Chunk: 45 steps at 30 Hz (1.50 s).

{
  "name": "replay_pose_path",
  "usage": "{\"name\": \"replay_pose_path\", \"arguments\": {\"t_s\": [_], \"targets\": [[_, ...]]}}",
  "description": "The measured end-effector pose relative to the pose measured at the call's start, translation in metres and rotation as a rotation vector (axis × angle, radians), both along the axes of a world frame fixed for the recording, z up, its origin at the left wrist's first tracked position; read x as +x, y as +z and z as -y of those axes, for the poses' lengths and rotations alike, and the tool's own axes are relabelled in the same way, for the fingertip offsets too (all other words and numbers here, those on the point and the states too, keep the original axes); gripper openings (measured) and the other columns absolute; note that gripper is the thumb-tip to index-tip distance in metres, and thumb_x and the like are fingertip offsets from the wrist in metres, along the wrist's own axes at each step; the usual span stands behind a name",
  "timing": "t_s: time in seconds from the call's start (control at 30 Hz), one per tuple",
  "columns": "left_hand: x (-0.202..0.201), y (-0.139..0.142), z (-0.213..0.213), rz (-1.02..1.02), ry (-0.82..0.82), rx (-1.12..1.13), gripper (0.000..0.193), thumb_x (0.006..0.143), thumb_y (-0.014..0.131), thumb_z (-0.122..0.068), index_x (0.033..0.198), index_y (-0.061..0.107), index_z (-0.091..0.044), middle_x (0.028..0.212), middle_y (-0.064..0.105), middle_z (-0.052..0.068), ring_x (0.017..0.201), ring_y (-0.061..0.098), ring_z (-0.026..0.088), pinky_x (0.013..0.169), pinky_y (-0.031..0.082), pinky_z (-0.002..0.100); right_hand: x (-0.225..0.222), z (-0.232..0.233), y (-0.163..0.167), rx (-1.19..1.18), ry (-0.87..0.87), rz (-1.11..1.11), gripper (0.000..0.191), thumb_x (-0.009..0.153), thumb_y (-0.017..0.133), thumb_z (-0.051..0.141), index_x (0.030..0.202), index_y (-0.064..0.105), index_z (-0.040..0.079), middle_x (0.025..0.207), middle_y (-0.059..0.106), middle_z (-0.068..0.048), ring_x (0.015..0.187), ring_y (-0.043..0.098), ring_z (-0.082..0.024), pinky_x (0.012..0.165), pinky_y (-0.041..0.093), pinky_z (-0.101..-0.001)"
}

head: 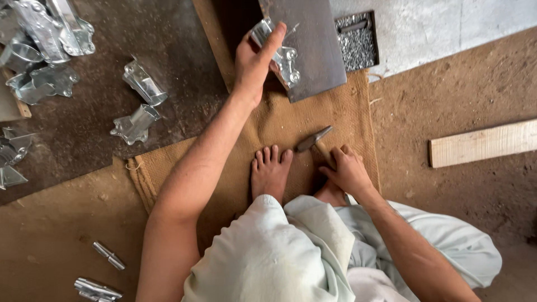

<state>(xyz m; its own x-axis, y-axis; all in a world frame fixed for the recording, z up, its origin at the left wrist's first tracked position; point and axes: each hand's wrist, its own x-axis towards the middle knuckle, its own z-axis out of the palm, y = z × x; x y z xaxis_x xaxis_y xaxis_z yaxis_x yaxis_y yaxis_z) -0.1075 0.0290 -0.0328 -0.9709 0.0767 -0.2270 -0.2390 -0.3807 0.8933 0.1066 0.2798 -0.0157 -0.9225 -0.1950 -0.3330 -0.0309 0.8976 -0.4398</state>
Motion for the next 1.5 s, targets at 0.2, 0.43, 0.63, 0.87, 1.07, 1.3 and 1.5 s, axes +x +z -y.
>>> {"name": "replay_pose_path", "arguments": {"t_s": [0.2,0.43,0.63,0.87,1.07,1.3,1.5], "targets": [[0.007,0.0,-0.004,-0.119,0.032,-0.102,0.054,0.09,0.079,-0.057,0.102,0.064,-0.007,0.087,0.065,0.0,0.077,0.066,0.009,0.068,0.058,0.024,0.007,-0.005,0.035,-0.606,-0.376,0.286,0.029,0.093,0.074,0.026,0.106,0.069,0.001,0.082,0.064,-0.009,0.078,0.058,-0.015,0.07,0.05,-0.0336],[0.006,0.005,-0.009,-0.309,0.053,-0.433,0.058,0.093,0.07,-0.064,0.101,0.062,-0.007,0.08,0.07,0.003,0.069,0.07,0.01,0.059,0.057,0.025,-0.031,0.018,0.106,-0.293,-0.375,0.122,0.036,0.104,0.066,0.033,0.09,0.058,0.001,0.06,0.052,-0.006,0.055,0.047,-0.013,0.048,0.041,-0.0318],[0.006,0.001,-0.008,-0.322,0.052,-0.457,0.06,0.093,0.069,-0.065,0.102,0.059,-0.006,0.081,0.067,0.003,0.07,0.074,0.011,0.056,0.062,0.024,-0.039,0.028,0.098,-0.504,-0.342,0.071,0.033,0.109,0.052,0.033,0.096,0.057,0.003,0.061,0.056,-0.002,0.052,0.053,-0.011,0.048,0.043,-0.0334],[0.007,0.005,-0.012,-0.445,0.153,-0.488,0.053,0.096,0.073,-0.059,0.105,0.064,-0.008,0.083,0.07,0.001,0.072,0.066,0.011,0.064,0.051,0.025,-0.048,0.02,0.101,-0.356,-0.173,-0.108,0.029,0.109,0.054,0.03,0.102,0.063,0.003,0.069,0.061,-0.011,0.063,0.062,-0.019,0.056,0.051,-0.0376],[0.015,0.016,-0.012,-0.299,0.1,-0.346,0.053,0.094,0.074,-0.058,0.102,0.06,-0.007,0.079,0.068,-0.001,0.068,0.066,0.009,0.059,0.053,0.026,-0.046,0.028,0.098,-0.405,-0.303,0.039,0.03,0.108,0.057,0.031,0.099,0.061,0.003,0.067,0.059,-0.008,0.057,0.057,-0.015,0.055,0.049,-0.0365],[0.036,0.006,-0.019,-0.209,0.135,-0.34,0.056,0.093,0.072,-0.061,0.103,0.059,-0.007,0.082,0.069,0.002,0.069,0.068,0.01,0.059,0.056,0.026,-0.032,0.027,0.125,-0.408,-0.373,-0.412,0.035,0.109,0.07,0.026,0.1,0.052,-0.003,0.07,0.056,-0.006,0.06,0.049,-0.012,0.055,0.042,-0.0317],[0.024,-0.011,-0.021,-0.302,0.118,-0.321,0.055,0.095,0.072,-0.058,0.102,0.059,-0.006,0.08,0.068,0.002,0.069,0.069,0.01,0.058,0.057,0.026,-0.036,0.034,0.082,-1.299,-0.348,-0.58,0.042,0.091,0.071,0.046,0.085,0.056,0.007,0.065,0.056,-0.001,0.051,0.054,-0.006,0.053,0.043,-0.0242]]}}
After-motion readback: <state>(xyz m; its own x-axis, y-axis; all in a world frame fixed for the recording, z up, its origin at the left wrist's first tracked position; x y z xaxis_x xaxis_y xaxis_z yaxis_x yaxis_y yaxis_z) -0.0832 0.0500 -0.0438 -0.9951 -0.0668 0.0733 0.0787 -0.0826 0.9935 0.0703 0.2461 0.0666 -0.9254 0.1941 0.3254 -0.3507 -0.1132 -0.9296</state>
